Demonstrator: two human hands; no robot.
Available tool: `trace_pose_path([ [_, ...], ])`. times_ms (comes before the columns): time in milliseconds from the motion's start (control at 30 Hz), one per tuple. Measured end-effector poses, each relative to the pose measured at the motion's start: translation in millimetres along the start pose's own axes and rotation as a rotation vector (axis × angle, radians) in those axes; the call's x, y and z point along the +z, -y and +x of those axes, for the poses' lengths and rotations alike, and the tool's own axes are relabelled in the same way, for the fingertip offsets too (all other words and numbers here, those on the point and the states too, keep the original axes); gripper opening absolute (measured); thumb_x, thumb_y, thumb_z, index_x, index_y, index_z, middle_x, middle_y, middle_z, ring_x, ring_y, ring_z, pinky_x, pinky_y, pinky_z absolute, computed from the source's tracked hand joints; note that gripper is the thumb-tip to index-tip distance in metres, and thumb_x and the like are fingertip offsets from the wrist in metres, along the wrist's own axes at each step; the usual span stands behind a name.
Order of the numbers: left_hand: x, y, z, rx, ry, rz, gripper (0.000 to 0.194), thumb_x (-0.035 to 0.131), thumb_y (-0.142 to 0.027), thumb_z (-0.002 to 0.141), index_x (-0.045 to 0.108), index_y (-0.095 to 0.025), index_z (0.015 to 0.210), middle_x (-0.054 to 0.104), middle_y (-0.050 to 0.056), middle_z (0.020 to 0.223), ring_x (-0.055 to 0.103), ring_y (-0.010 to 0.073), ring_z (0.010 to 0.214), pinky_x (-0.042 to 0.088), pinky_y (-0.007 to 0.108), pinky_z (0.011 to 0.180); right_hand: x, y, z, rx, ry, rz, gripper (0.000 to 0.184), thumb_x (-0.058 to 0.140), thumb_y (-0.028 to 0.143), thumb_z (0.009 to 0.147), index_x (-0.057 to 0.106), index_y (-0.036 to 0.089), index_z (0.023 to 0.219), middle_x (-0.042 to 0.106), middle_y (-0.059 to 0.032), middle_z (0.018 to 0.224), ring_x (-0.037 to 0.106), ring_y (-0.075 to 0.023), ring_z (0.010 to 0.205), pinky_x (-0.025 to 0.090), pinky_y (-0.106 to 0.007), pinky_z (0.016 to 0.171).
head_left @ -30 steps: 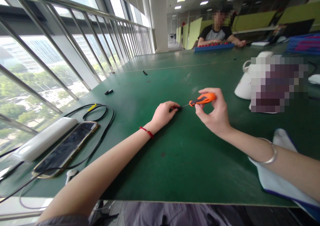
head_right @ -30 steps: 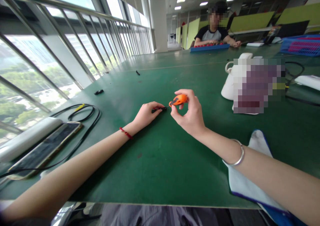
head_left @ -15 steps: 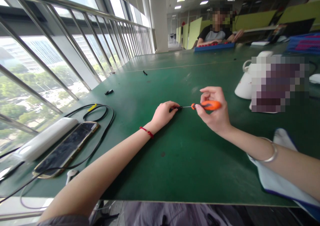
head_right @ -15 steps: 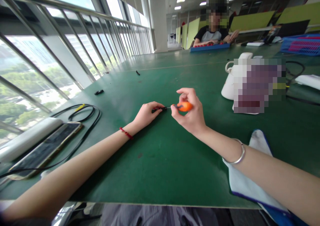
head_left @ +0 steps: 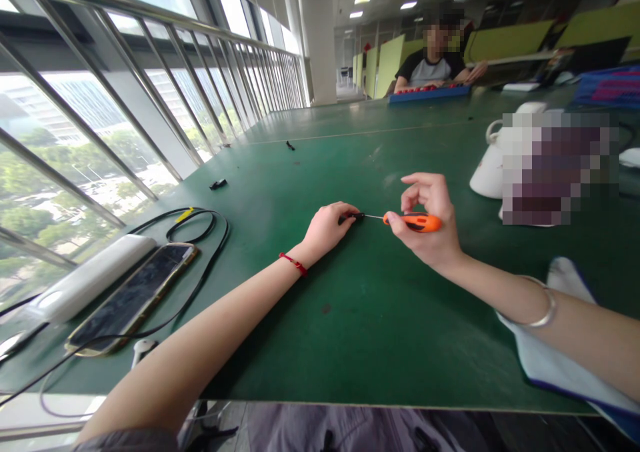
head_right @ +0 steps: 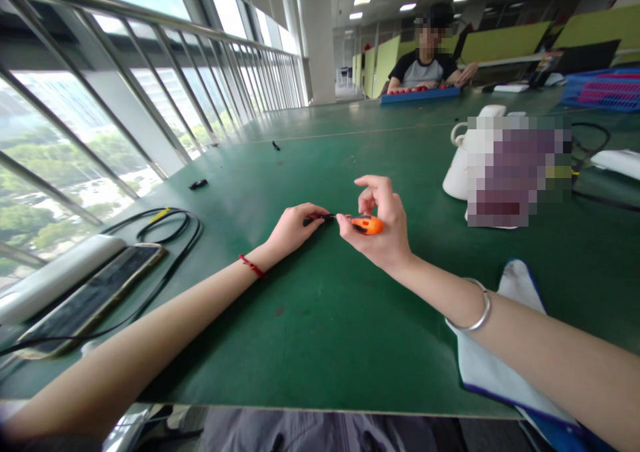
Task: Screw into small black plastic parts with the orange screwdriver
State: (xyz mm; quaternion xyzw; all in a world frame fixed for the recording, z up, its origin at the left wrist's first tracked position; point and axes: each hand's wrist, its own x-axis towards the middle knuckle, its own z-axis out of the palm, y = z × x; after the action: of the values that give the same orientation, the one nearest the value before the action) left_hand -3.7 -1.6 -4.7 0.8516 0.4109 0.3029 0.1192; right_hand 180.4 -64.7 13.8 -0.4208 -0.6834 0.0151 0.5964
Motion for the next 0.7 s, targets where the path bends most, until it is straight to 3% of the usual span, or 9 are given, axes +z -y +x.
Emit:
trace_pose_path([
  [100, 0.2, -0.1, 0.1, -0.007, -0.001, -0.001, 0.02, 0.055, -0.016, 0.083, 0.07, -0.018, 0.096, 0.071, 0.004, 0.093, 0.065, 0.0169, 0.085, 0.052, 0.028, 0.08, 0.3, 4.8, -1.4, 0.028, 0.072, -0.073, 0.011, 0.063, 0.031, 0.075, 0.054, 0.025, 0.078, 0.048, 0.0074, 0.05, 0.05, -0.0136, 0.049, 0.044, -0.035, 0.071],
  [200, 0.2, 0.0, 0.4, -0.011, -0.002, -0.006, 0.02, 0.055, -0.015, 0.083, 0.07, -0.018, 0.096, 0.071, 0.004, 0.093, 0.065, 0.017, 0.084, 0.052, 0.028, 0.08, 0.4, 3.8, -2.4, 0.009, 0.049, -0.075, 0.007, 0.061, 0.029, 0.076, 0.055, 0.025, 0.078, 0.057, 0.0039, 0.059, 0.053, -0.015, 0.055, 0.045, -0.035, 0.07],
  [300, 0.0, -0.1, 0.5, -0.008, 0.002, -0.009, 0.021, 0.055, -0.014, 0.082, 0.07, -0.018, 0.097, 0.071, 0.004, 0.094, 0.065, 0.017, 0.085, 0.052, 0.028, 0.079, 0.1, -1.3, -1.0, -0.008, -0.027, -0.018, 0.028, 0.062, 0.023, 0.071, 0.052, 0.025, 0.097, 0.059, -0.0001, 0.081, 0.056, -0.0169, 0.065, 0.047, -0.035, 0.068],
  [367, -0.2, -0.4, 0.4, -0.008, 0.001, -0.009, 0.021, 0.055, -0.014, 0.082, 0.07, -0.018, 0.097, 0.071, 0.004, 0.094, 0.065, 0.017, 0.085, 0.052, 0.028, 0.079, -0.4, -2.8, 0.3, -0.01, -0.052, 0.011, 0.037, 0.065, 0.024, 0.068, 0.05, 0.025, 0.102, 0.057, 0.0006, 0.08, 0.056, -0.0168, 0.066, 0.047, -0.034, 0.068],
  [467, -0.4, -0.9, 0.1, -0.007, 0.0, -0.008, 0.02, 0.055, -0.014, 0.083, 0.07, -0.017, 0.096, 0.071, 0.004, 0.093, 0.065, 0.0171, 0.084, 0.052, 0.028, 0.079, -1.2, -0.1, 0.2, 0.021, 0.003, -0.046, 0.019, 0.065, 0.028, 0.071, 0.054, 0.024, 0.086, 0.051, 0.005, 0.058, 0.051, -0.0152, 0.055, 0.046, -0.034, 0.067],
  [567, -0.2, -0.7, 0.1, -0.008, -0.001, -0.009, 0.02, 0.055, -0.015, 0.083, 0.07, -0.017, 0.096, 0.071, 0.004, 0.093, 0.065, 0.017, 0.084, 0.052, 0.029, 0.079, -1.3, 3.2, -2.1, 0.01, 0.051, -0.101, 0.009, 0.062, 0.029, 0.075, 0.055, 0.024, 0.071, 0.054, 0.003, 0.054, 0.054, -0.0172, 0.06, 0.045, -0.034, 0.069],
  [633, -0.1, -0.3, 0.2, -0.007, 0.002, -0.009, 0.02, 0.055, -0.015, 0.083, 0.069, -0.017, 0.096, 0.071, 0.004, 0.093, 0.065, 0.0169, 0.084, 0.052, 0.028, 0.079, -0.9, 2.9, -2.9, -0.008, 0.045, -0.077, 0.008, 0.062, 0.026, 0.074, 0.056, 0.025, 0.08, 0.059, 0.0018, 0.063, 0.056, -0.0177, 0.064, 0.046, -0.033, 0.068],
  [700, 0.0, 0.1, 0.2, -0.002, 0.004, -0.009, 0.021, 0.055, -0.014, 0.083, 0.069, -0.018, 0.097, 0.071, 0.004, 0.094, 0.065, 0.0169, 0.085, 0.052, 0.028, 0.079, -0.4, 1.1, -2.1, -0.03, 0.005, -0.037, 0.025, 0.063, 0.022, 0.071, 0.054, 0.024, 0.094, 0.06, 0.0003, 0.077, 0.057, -0.0172, 0.067, 0.047, -0.034, 0.069],
])
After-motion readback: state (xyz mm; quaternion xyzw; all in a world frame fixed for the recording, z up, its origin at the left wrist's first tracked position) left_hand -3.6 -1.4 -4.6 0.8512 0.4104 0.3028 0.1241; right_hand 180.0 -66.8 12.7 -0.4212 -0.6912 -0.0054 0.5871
